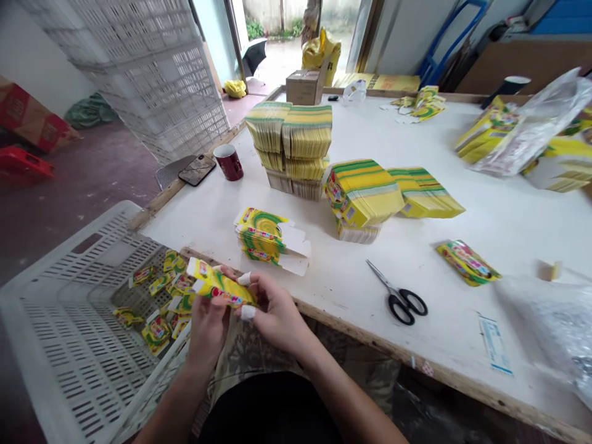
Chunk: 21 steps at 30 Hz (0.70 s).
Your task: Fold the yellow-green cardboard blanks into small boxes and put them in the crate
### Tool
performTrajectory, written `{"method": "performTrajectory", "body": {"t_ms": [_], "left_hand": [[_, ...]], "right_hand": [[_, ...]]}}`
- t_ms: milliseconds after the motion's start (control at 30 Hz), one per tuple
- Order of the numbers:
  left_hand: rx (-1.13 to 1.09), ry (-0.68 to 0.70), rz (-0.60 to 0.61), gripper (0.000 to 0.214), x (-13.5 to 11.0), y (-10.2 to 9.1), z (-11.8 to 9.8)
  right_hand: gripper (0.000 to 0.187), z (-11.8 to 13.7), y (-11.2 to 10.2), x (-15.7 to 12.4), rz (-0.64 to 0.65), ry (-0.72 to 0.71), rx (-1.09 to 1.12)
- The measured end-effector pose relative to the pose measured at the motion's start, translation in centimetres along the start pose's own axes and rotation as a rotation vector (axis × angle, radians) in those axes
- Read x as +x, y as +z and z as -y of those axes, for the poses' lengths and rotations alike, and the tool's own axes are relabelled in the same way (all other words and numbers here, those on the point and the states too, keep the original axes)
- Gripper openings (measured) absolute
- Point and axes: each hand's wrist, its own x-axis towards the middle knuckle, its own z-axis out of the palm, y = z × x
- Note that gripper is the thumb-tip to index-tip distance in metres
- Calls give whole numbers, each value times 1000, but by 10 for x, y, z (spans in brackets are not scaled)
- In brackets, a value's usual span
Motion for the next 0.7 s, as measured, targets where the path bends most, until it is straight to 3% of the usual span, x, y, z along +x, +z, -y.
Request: {"method": "performTrajectory", "body": {"t_ms": [133,200,367,467,533,567,633,700], "left_hand": [[69,52,-67,26,1,-6,-3],[84,48,-50,26,4,-9,-10],[75,118,115,73,18,-25,-39],[436,204,317,92,18,-31,-49],[716,183,448,90,14,-25,-49],[817,158,482,82,11,-21,-47],[932,142,488,66,5,-10,-40],[988,191,427,64,-1,-3,-31]], "right_hand": [[19,4,-11,-2,-17,-68,-114],[18,6,-17,-3,-53,-142,-220],[32,19,-37,-6,-100,-403,-735],[34,23,-39,-8,-26,-545,-943],[33,21,-35,-9,-8,-595,-947],[34,18,-32,-9,-57,-597,-907],[54,10,-28,-8,-253,-536,-730],[74,3,-24,-6,-408,-390,-420]]}}
